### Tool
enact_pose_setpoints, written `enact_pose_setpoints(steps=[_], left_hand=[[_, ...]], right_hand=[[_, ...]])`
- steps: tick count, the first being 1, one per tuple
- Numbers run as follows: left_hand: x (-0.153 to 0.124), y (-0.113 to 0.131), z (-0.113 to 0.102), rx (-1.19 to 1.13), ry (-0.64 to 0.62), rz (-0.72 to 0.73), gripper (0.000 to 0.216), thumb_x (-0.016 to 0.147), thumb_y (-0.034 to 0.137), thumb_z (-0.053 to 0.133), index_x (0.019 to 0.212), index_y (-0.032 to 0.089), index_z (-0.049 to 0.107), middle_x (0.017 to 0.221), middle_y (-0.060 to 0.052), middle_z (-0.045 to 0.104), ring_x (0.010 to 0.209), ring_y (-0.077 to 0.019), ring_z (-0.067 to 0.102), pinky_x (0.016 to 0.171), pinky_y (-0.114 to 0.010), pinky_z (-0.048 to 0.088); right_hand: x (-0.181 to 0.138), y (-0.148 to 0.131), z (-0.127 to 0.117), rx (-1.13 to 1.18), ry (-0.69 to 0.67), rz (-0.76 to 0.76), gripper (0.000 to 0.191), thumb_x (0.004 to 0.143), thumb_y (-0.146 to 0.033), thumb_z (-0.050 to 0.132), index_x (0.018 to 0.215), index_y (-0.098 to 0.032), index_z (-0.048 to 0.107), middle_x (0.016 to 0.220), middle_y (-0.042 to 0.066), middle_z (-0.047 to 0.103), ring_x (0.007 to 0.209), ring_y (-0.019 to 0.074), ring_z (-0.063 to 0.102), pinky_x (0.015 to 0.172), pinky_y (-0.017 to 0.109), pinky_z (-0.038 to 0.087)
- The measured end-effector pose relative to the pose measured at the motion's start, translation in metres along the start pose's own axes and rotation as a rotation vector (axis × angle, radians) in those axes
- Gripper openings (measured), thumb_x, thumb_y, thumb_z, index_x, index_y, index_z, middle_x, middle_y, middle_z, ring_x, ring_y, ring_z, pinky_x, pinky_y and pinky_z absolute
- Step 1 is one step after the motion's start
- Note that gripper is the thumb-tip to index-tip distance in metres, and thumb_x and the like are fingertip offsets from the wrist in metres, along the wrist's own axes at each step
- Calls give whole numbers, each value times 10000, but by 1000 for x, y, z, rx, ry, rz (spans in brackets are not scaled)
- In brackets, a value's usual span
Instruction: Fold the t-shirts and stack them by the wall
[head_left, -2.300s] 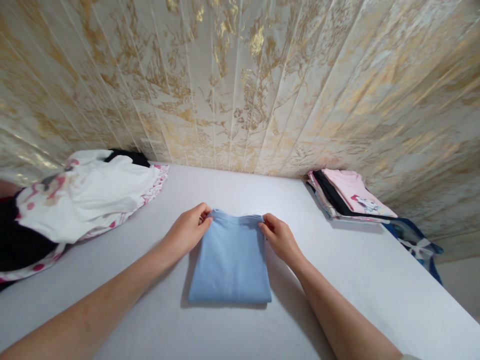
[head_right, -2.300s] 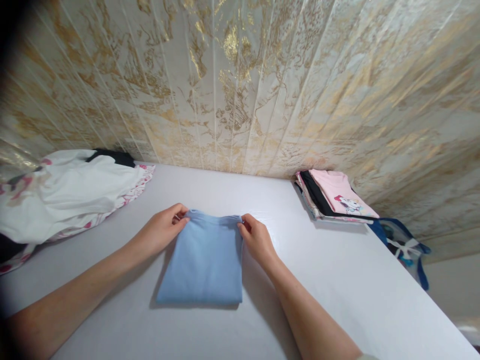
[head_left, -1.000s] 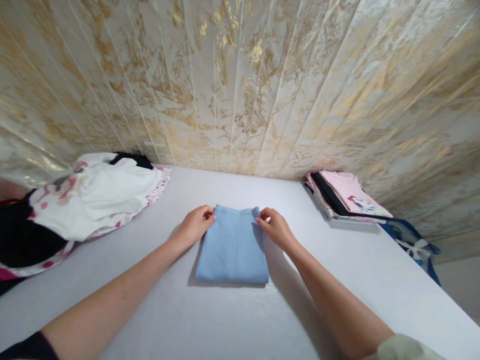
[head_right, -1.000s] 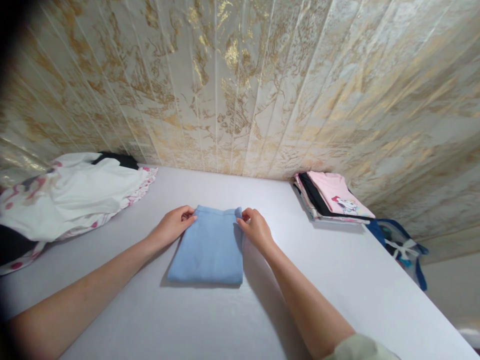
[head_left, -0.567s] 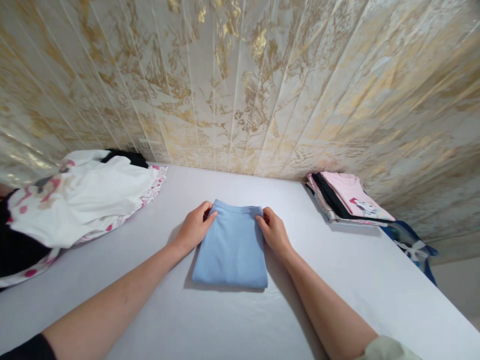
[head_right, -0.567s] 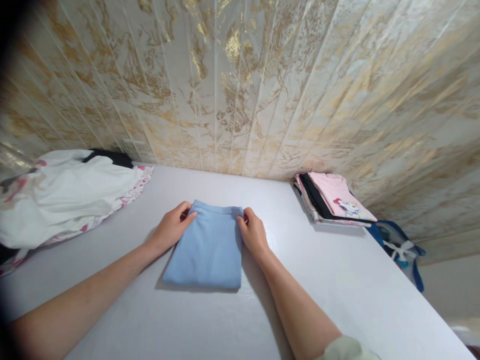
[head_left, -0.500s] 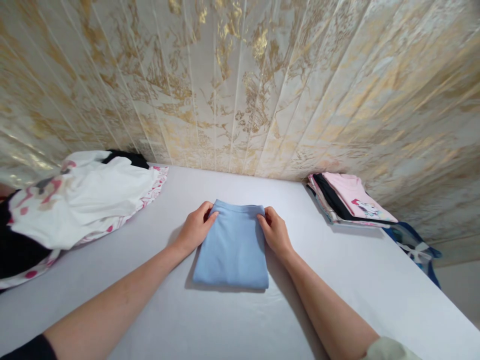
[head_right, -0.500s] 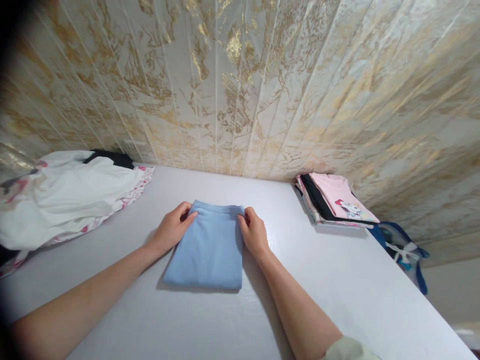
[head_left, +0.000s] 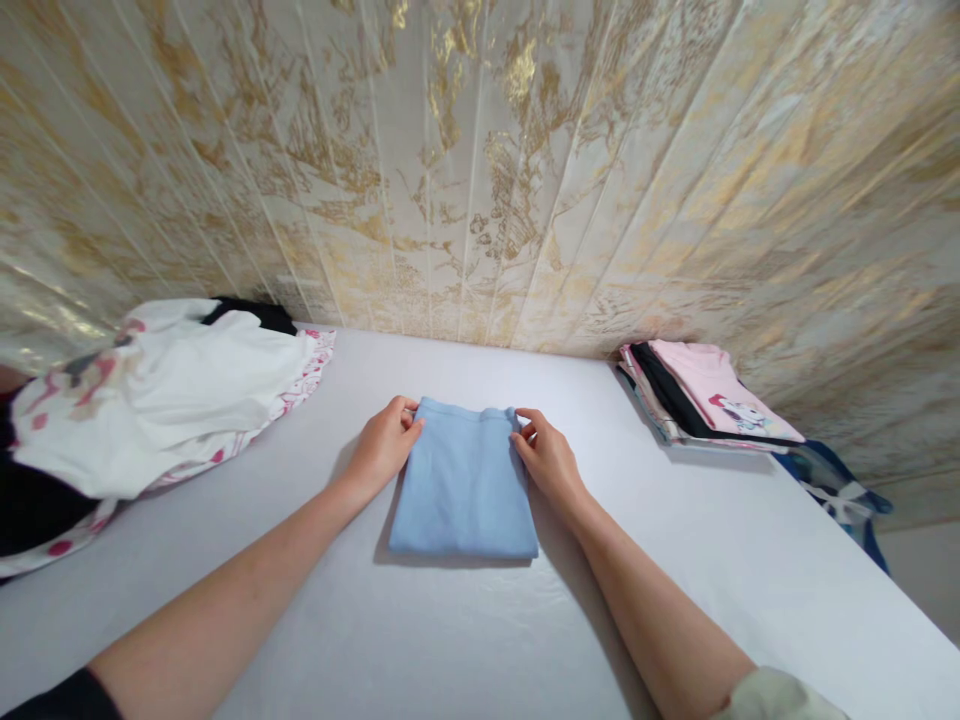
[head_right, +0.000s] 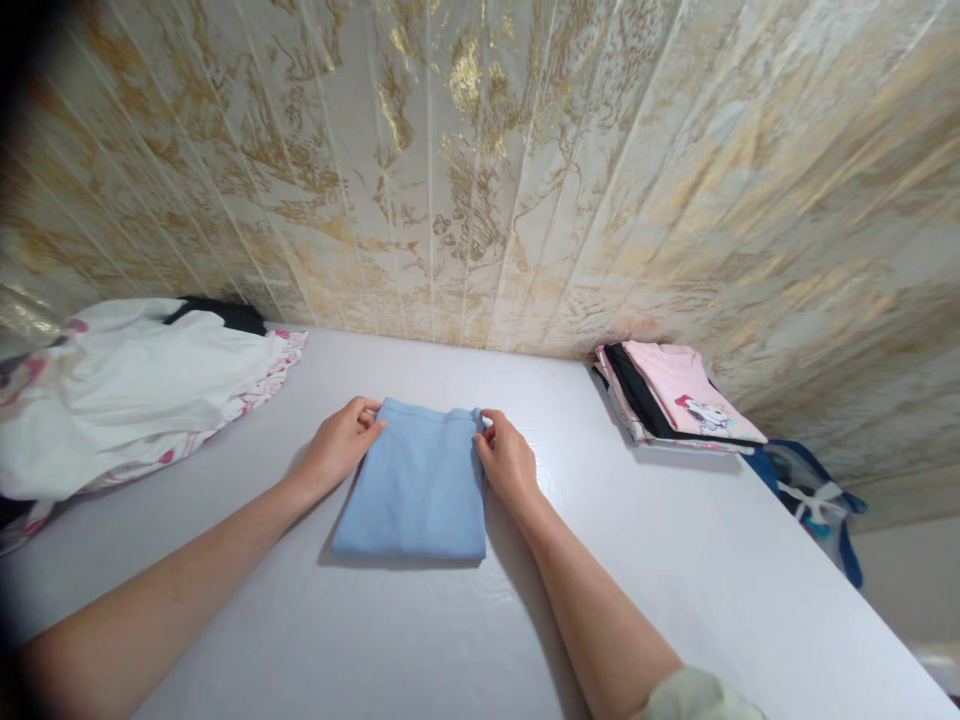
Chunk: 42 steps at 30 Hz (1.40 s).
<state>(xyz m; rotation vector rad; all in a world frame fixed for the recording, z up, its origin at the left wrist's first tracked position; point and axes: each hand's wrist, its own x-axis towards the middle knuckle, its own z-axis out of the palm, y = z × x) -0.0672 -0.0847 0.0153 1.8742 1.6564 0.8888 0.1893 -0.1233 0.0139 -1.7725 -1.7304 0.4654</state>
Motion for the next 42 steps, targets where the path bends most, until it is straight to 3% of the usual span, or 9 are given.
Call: enact_pose_setpoints(steps=[5, 10, 17, 24, 28, 32, 37, 42], left_hand=[[1, -2, 1, -62, 13, -6, 210, 816, 278, 547, 1019, 226, 540, 711, 44, 601, 692, -162, 613, 652, -257, 446], [-1, -1, 0, -37, -9, 22, 209, 808, 283, 566, 1007, 223, 540, 700, 45, 591, 678, -164, 602, 632, -262, 428], [-1, -4, 0, -34, -24, 32, 233, 831, 277, 554, 1056, 217, 544, 690, 52, 576, 669, -154, 599, 674, -266, 458], [8, -9, 0, 101, 59, 12, 293, 840, 296, 551, 1096, 158, 589, 1112, -107, 596, 877, -184, 642, 841, -303, 491], [18, -8, -3, 96, -17, -78, 308, 834, 354, 558, 1045, 136, 614, 1005, -105, 652, 914, -215, 643, 826, -296, 485], [30, -4, -4, -3, -138, -183, 263, 758, 393, 623, 902, 173, 621, 772, -40, 657, 684, -196, 618, 612, -273, 448], [36, 3, -1, -123, -256, -173, 173, 622, 320, 685, 608, 202, 559, 551, 16, 551, 557, -169, 535, 534, -260, 377], [41, 27, -10, -328, -285, -150, 231, 636, 370, 668, 740, 182, 583, 710, -5, 644, 676, -165, 595, 641, -265, 446]], right_hand=[[-1, -4, -2, 25, 77, 11, 383, 849, -222, 465, 1230, -219, 506, 797, -13, 624, 688, 153, 577, 666, 255, 423], [-4, -10, -5, -153, 34, 59, 350, 832, -178, 473, 1169, -243, 544, 817, -7, 635, 741, 165, 582, 647, 250, 378], [-6, -9, -5, -238, 34, 67, 386, 850, -182, 468, 1227, -255, 507, 900, -1, 652, 773, 159, 590, 635, 245, 364], [-5, -10, -8, -286, 63, 71, 332, 920, -292, 469, 1244, -232, 508, 1108, 55, 613, 928, 181, 608, 694, 265, 415], [0, -11, -7, -325, 24, 110, 306, 928, -420, 485, 1145, -226, 578, 1129, 70, 581, 926, 198, 610, 681, 275, 422], [8, -7, -4, -330, -3, 109, 245, 886, -441, 545, 987, -223, 595, 1040, 49, 579, 823, 170, 589, 631, 255, 384], [16, 7, -2, -97, -45, 42, 129, 790, -314, 601, 800, -213, 522, 803, -9, 574, 722, 142, 533, 619, 237, 367], [31, 6, -14, 400, -80, 79, 188, 713, -353, 582, 768, -215, 468, 627, -59, 516, 538, 113, 477, 508, 228, 380]])
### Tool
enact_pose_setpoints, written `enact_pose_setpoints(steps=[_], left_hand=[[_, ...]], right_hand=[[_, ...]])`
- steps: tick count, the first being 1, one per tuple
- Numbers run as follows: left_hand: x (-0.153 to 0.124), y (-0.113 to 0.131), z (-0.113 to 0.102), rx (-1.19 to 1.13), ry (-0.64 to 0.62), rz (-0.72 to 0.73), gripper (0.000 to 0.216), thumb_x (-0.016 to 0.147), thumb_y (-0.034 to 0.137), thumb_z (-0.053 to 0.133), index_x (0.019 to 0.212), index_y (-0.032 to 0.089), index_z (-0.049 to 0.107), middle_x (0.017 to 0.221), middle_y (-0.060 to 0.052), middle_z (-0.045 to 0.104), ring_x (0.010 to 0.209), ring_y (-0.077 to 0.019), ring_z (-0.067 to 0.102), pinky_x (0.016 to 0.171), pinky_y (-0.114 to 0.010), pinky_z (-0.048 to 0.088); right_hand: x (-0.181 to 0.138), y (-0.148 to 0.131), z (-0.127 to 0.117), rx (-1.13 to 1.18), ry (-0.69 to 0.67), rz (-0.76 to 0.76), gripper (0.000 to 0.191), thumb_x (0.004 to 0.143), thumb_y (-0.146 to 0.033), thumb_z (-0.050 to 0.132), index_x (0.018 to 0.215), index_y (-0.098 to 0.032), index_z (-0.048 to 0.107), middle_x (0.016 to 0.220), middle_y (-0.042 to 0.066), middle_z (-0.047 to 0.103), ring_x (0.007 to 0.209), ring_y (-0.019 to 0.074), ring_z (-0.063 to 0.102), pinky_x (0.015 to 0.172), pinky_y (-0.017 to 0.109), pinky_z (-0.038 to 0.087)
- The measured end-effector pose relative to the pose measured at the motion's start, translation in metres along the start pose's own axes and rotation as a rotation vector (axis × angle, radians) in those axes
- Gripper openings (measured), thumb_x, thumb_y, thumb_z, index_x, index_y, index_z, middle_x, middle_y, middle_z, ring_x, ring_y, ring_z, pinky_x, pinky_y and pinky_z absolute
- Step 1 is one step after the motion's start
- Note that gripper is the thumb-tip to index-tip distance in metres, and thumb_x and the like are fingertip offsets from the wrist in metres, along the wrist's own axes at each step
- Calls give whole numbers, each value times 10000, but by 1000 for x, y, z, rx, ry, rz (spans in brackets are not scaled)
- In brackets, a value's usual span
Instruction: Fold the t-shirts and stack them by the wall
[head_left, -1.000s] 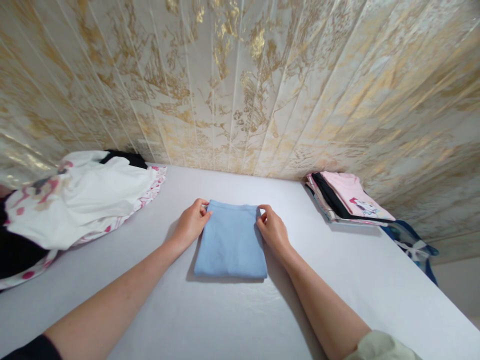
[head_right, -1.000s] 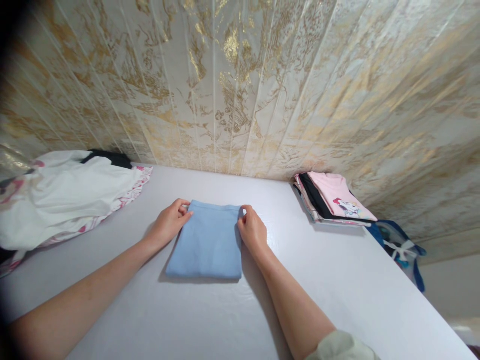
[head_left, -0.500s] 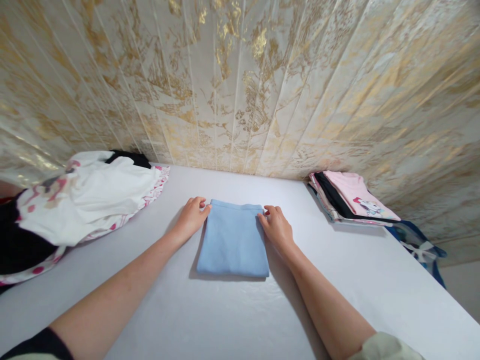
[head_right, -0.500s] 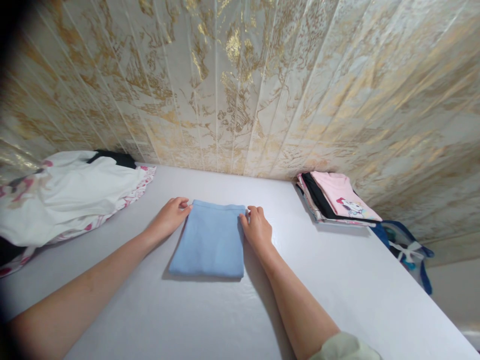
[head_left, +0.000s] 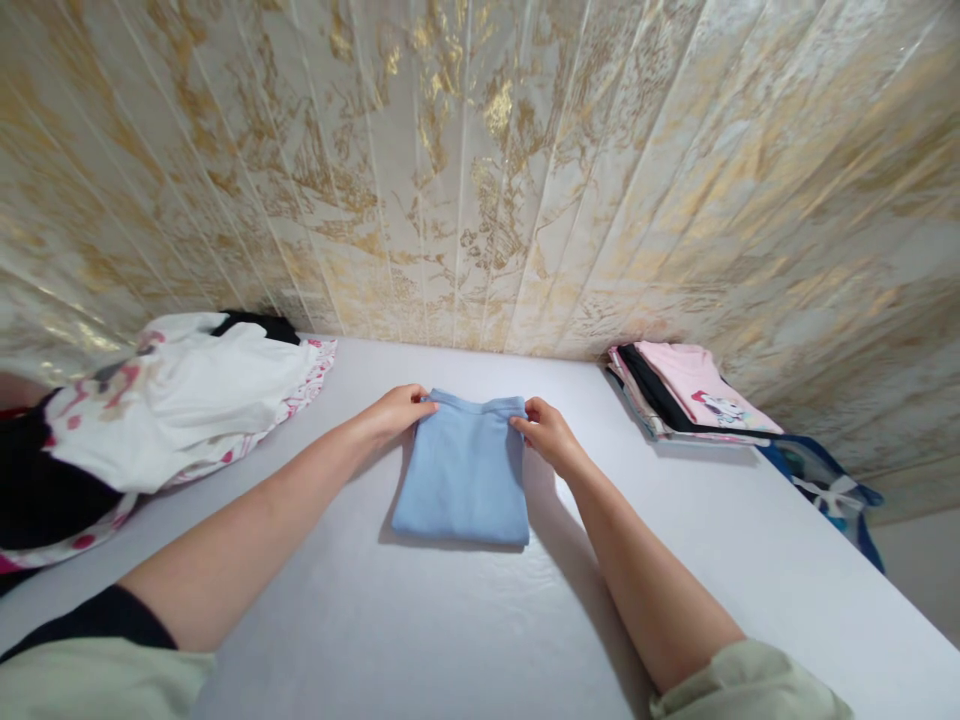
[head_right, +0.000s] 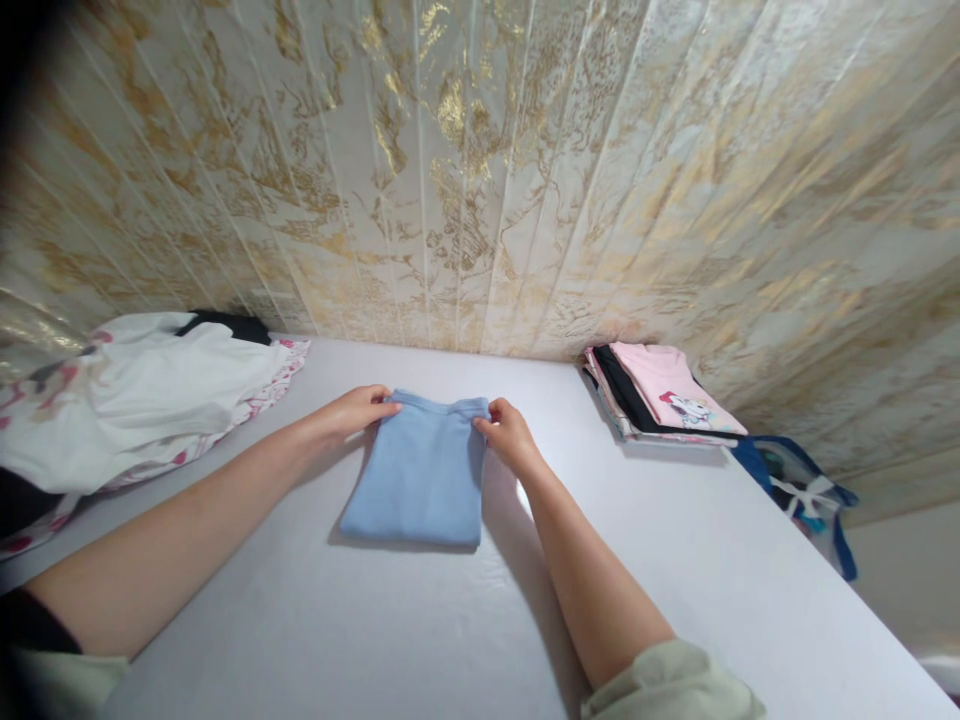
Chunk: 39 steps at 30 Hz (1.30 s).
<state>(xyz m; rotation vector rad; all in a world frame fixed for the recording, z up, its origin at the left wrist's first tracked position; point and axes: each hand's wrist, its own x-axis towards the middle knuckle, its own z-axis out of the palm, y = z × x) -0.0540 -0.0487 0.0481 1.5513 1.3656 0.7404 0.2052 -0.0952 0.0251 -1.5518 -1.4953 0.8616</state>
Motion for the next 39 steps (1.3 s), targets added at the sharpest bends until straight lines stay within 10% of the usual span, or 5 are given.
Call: enact_pose_setpoints(steps=[8, 12, 20, 33, 39], left_hand=[[-16, 87, -26, -91, 206, 483, 252, 750, 299, 636, 953, 173, 558, 894, -13, 688, 871, -172, 647, 876, -331, 464], [-56, 69, -19, 203, 89, 623, 230, 798, 207, 543, 1006, 211, 641, 1045, -16, 702, 1021, -198, 633, 958, -325, 443], [-94, -17, -7, 415, -168, 435, 379, 749, 107, 393, 987, 232, 660, 1091, -33, 683, 1053, -195, 611, 960, -321, 452], [-102, -17, 21, 678, -103, 345, 391, 746, 63, 371, 952, 227, 659, 987, -58, 626, 885, -198, 637, 784, -277, 466], [-138, 24, 45, 670, -476, 272, 303, 740, 126, 438, 787, 268, 702, 776, -10, 721, 713, -201, 654, 629, -270, 437]], right_hand=[[4, -79, -58, 95, 169, -294, 219, 717, -343, 587, 832, -219, 448, 708, -44, 568, 631, 124, 548, 601, 250, 451], [-33, -59, -56, -114, 102, -373, 151, 753, -221, 521, 903, -204, 510, 847, 10, 616, 781, 151, 582, 724, 284, 475], [-90, 13, -45, -402, -72, -229, 325, 810, -124, 409, 1063, -223, 588, 1073, 48, 617, 791, 138, 587, 739, 287, 472], [-83, 4, -23, -497, -70, -153, 358, 854, -142, 488, 1190, -232, 571, 1091, 55, 588, 757, 122, 604, 762, 275, 480], [-86, 2, -30, -481, 59, -188, 365, 884, -179, 461, 1234, -248, 538, 1212, 77, 539, 884, 144, 645, 770, 286, 512]])
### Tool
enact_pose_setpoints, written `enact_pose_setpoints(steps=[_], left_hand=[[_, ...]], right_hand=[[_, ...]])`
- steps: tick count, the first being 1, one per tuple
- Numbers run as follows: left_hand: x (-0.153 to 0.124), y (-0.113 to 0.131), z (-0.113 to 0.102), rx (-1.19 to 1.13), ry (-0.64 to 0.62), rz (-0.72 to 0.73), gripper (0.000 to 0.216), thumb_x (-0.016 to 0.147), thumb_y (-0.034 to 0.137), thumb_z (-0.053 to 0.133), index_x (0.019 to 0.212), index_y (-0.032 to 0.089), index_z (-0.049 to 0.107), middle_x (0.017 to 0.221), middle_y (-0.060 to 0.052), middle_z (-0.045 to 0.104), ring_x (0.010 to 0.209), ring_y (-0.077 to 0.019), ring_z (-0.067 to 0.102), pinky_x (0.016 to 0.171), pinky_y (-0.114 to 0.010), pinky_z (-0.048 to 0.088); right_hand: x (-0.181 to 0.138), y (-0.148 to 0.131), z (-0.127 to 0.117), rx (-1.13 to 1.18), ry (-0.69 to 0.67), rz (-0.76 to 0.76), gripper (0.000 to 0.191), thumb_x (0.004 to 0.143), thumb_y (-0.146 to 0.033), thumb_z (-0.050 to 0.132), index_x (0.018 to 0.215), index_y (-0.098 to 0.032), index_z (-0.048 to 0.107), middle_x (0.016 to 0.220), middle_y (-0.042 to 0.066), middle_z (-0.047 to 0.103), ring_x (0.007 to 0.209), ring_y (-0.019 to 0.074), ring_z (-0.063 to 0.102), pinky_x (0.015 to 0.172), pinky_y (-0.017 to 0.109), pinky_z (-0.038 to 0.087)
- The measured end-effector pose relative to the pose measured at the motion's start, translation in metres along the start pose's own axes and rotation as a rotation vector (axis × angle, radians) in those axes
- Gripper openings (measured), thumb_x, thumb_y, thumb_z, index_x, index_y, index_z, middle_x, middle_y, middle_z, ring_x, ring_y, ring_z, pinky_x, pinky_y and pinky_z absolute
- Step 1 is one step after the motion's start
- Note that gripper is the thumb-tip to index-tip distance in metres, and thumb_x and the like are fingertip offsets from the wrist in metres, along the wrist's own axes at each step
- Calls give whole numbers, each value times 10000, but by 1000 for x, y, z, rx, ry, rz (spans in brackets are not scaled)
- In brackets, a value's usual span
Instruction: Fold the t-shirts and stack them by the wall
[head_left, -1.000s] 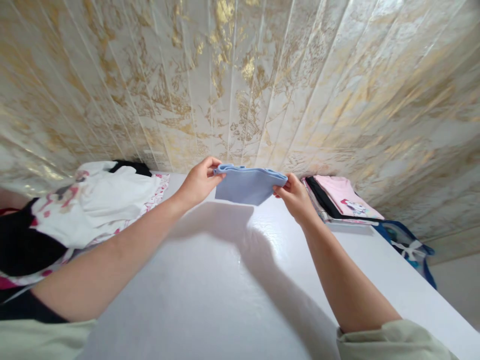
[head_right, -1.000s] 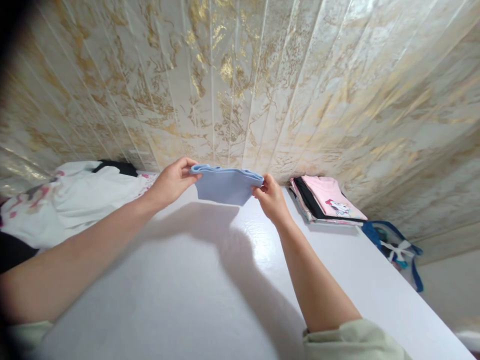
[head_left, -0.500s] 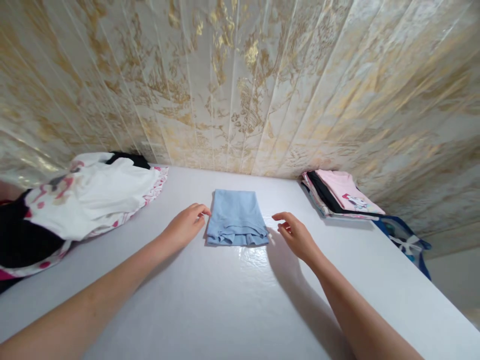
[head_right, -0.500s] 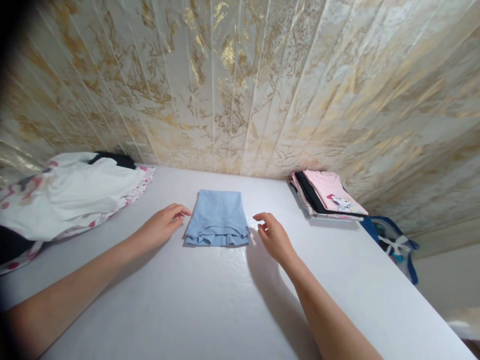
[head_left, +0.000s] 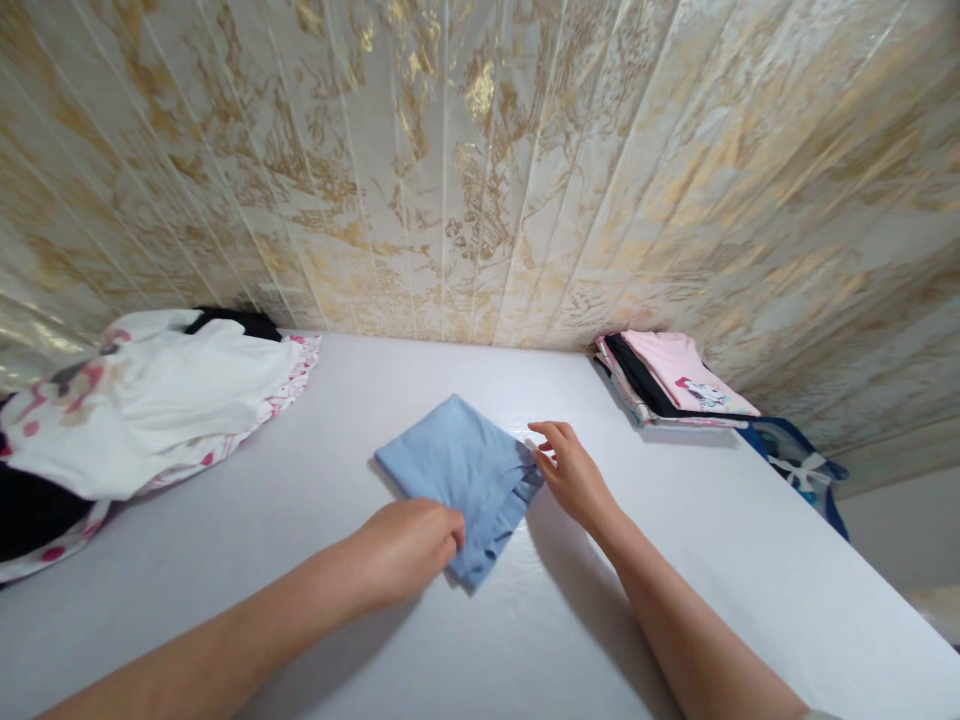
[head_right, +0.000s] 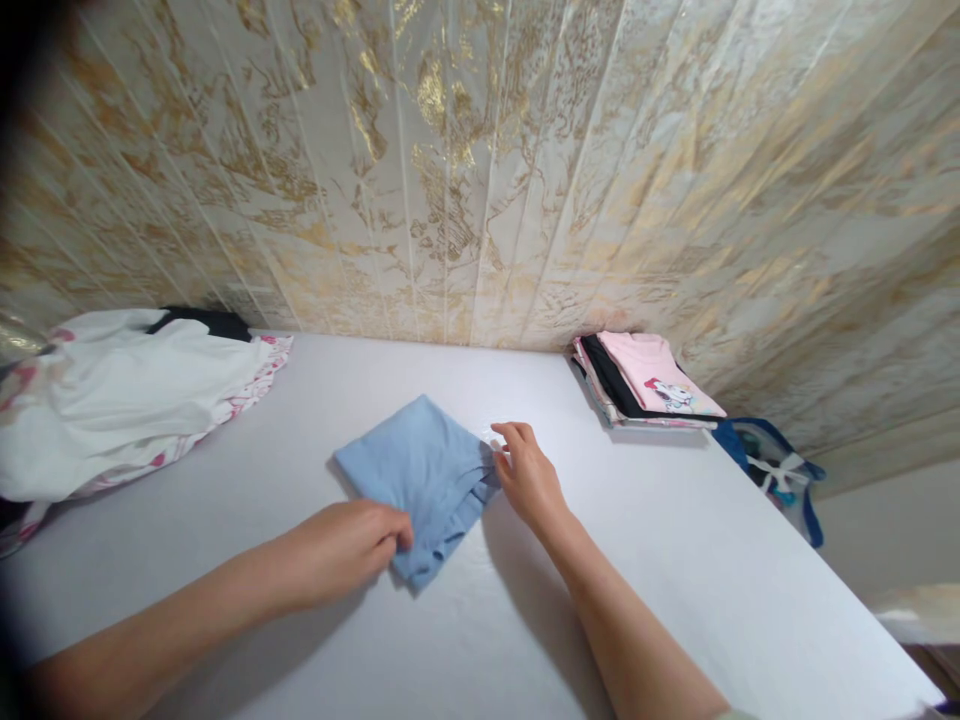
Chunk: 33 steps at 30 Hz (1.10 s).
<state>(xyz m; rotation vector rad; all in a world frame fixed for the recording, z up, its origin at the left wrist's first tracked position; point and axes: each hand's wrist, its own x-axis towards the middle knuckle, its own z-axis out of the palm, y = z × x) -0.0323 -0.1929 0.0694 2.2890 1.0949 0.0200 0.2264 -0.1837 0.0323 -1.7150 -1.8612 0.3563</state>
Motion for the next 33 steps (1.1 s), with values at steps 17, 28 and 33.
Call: enact_pose_setpoints(steps=[17, 28, 33], left_hand=[[46, -32, -5, 486, 397, -201, 263, 906, 352, 529, 1086, 215, 665, 1094, -139, 580, 973, -310, 561, 803, -402, 460], [38, -13, 7, 352, 392, -26, 357, 924, 390, 488, 1209, 225, 624, 1230, -114, 633, 1174, -286, 549, 987, -403, 404], [36, -16, 33, 221, 251, 139, 549, 903, 486, 513, 1406, 271, 469, 1543, -85, 363, 1401, -303, 331, 1154, -497, 179]], right_hand=[[-8, 8, -20, -90, 56, 79, 234, 905, -266, 456, 1090, -234, 595, 1057, 40, 631, 732, 127, 616, 709, 280, 480], [-11, -13, 1, -106, -114, 14, 263, 906, -190, 458, 1106, -235, 622, 1020, 44, 650, 886, 162, 612, 789, 280, 460], [-10, -14, 9, -58, -90, -48, 263, 907, -175, 475, 1087, -220, 661, 1034, 65, 653, 964, 176, 600, 872, 285, 447]])
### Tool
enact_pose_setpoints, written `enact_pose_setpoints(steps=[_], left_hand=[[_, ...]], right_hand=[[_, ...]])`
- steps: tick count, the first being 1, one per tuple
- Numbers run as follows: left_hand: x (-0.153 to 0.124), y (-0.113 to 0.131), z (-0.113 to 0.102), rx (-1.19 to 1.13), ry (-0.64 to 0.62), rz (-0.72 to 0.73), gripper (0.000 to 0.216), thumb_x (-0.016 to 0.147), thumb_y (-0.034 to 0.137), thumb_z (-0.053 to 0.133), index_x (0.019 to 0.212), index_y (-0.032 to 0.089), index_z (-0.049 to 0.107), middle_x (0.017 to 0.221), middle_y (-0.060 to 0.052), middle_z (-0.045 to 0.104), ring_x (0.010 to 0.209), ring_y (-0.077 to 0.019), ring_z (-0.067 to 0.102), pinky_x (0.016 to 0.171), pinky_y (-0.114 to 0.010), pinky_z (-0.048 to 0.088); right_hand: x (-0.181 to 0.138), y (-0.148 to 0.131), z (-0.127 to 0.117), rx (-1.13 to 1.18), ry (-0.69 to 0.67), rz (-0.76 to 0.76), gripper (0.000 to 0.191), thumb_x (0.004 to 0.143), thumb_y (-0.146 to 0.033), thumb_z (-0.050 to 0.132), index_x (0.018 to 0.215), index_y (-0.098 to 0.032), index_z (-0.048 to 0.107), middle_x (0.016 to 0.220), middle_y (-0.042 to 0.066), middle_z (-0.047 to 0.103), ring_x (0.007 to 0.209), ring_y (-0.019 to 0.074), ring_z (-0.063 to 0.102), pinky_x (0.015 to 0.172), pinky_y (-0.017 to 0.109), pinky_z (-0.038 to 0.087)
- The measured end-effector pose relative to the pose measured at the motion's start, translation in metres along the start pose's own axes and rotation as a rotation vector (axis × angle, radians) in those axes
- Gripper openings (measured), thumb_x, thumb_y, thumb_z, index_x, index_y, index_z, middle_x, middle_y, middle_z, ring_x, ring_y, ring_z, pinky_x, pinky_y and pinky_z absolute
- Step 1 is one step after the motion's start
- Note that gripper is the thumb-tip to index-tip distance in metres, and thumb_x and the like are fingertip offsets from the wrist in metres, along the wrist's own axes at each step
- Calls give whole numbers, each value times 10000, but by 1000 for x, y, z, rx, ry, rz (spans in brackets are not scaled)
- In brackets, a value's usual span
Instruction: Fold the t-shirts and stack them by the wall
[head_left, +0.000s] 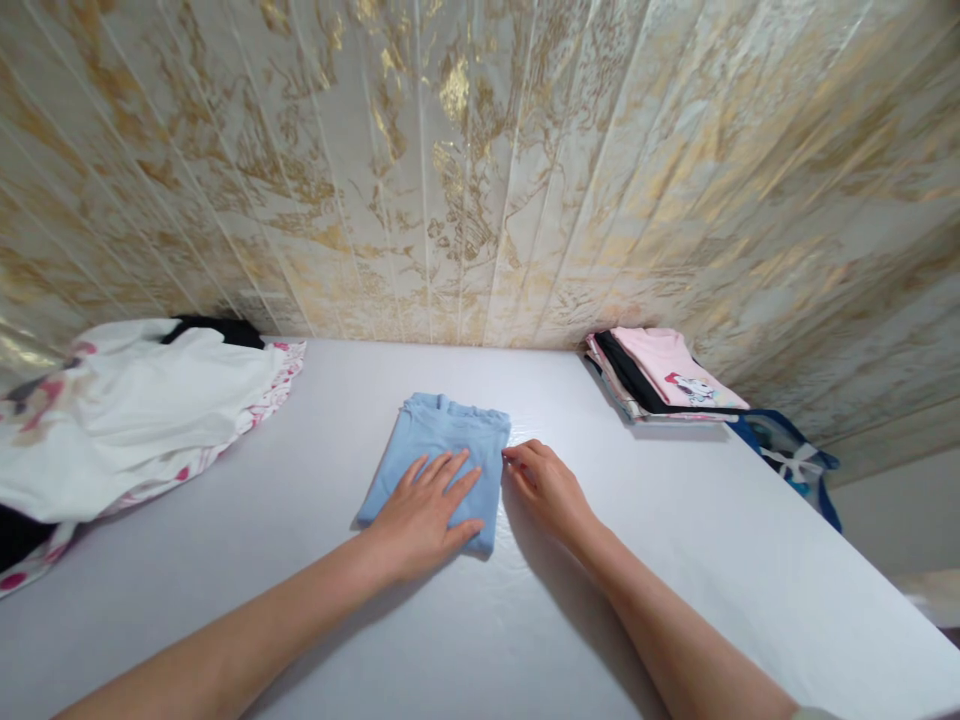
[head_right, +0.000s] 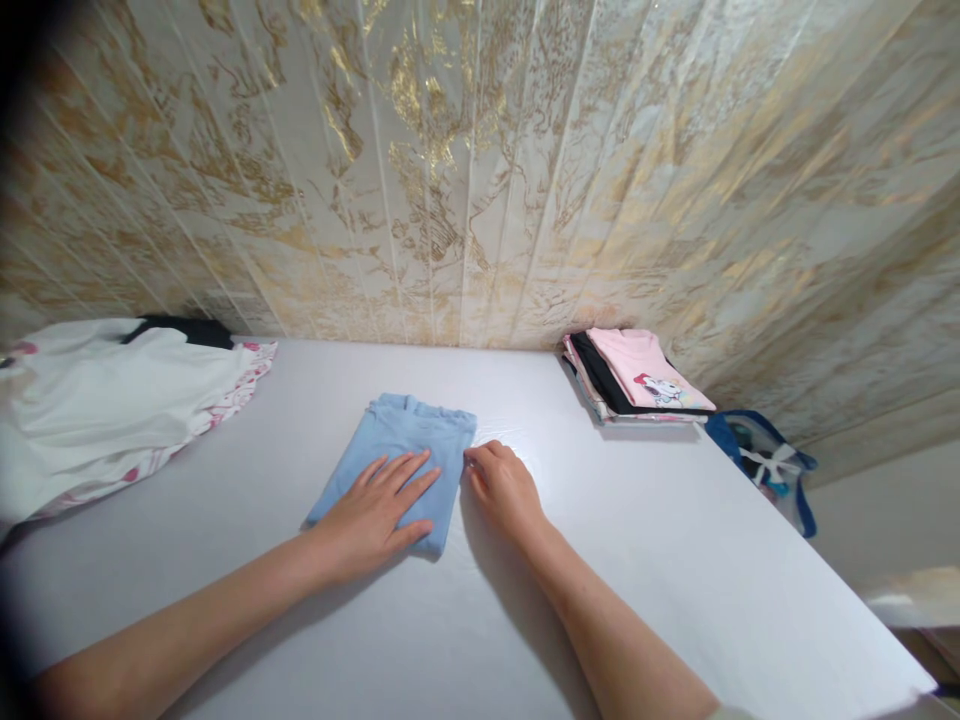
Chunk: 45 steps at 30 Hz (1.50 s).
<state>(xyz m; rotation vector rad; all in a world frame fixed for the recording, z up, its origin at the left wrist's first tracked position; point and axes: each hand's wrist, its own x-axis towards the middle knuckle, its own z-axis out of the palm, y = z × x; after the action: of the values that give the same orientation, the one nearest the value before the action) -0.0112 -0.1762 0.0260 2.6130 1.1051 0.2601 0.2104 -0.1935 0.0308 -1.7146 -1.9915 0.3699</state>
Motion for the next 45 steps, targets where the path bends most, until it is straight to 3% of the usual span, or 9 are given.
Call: enact_pose_setpoints(steps=[4, 8, 11, 14, 18, 21, 27, 33, 45], left_hand=[[22, -10, -20, -82, 118, 0, 348, 938, 392, 476, 1229, 260, 612, 1334, -67, 593, 1256, -263, 490, 1090, -453, 307], [74, -21, -34, -146, 206, -107, 193, 905, 260, 516, 976, 190, 680, 1015, -76, 687, 985, -235, 613, 918, -374, 446], [107, -20, -25, -170, 201, -177, 132, 878, 235, 558, 898, 183, 678, 944, -71, 672, 921, -222, 623, 857, -336, 463], [123, -16, -6, -205, 227, -193, 111, 859, 246, 600, 908, 182, 675, 944, -66, 653, 935, -215, 617, 855, -317, 462], [125, -18, 12, -260, 293, -160, 231, 834, 260, 644, 1055, 196, 666, 1023, -69, 617, 1023, -226, 584, 914, -333, 445], [126, -23, 15, -297, 309, -138, 221, 819, 243, 659, 1037, 218, 674, 1030, -62, 600, 1044, -235, 563, 929, -355, 436], [126, -20, 7, -318, 324, -126, 59, 814, 170, 632, 835, 211, 595, 960, -30, 638, 975, -224, 556, 859, -346, 423], [118, -14, -1, -249, 288, -121, 122, 841, 203, 631, 955, 231, 596, 922, -6, 678, 958, -225, 573, 848, -366, 378], [119, -16, -1, -329, 327, -83, 16, 847, 233, 621, 856, 222, 613, 874, 0, 699, 887, -204, 617, 864, -353, 388]], right_hand=[[13, 17, -3, 161, 7, 90, 261, 878, -169, 488, 1064, -206, 667, 1008, 55, 678, 823, 148, 619, 781, 272, 471], [42, 32, -6, 223, -57, 224, 213, 824, -150, 517, 966, -181, 673, 762, 12, 682, 670, 136, 598, 661, 248, 453], [61, 35, -3, 178, -56, 315, 134, 797, -146, 534, 824, -169, 663, 650, 3, 644, 622, 135, 574, 612, 239, 416], [67, 36, 4, 147, -14, 330, 113, 797, -173, 537, 786, -183, 649, 697, 10, 656, 665, 141, 583, 632, 242, 408], [63, 40, 12, 201, 16, 288, 109, 810, -219, 530, 832, -206, 636, 758, -1, 666, 692, 139, 584, 642, 242, 407], [62, 40, 14, 256, 17, 266, 101, 806, -228, 533, 856, -217, 620, 766, -11, 662, 672, 134, 573, 610, 233, 393], [64, 34, 16, 248, 29, 245, 95, 824, -248, 527, 901, -238, 581, 786, -21, 658, 649, 134, 564, 589, 236, 374], [60, 31, 16, 281, 99, 251, 98, 811, -226, 532, 902, -235, 496, 766, -27, 633, 636, 133, 563, 594, 236, 374], [58, 24, 14, 259, 55, 254, 41, 836, -254, 522, 807, -225, 522, 720, -22, 623, 638, 139, 566, 588, 235, 370]])
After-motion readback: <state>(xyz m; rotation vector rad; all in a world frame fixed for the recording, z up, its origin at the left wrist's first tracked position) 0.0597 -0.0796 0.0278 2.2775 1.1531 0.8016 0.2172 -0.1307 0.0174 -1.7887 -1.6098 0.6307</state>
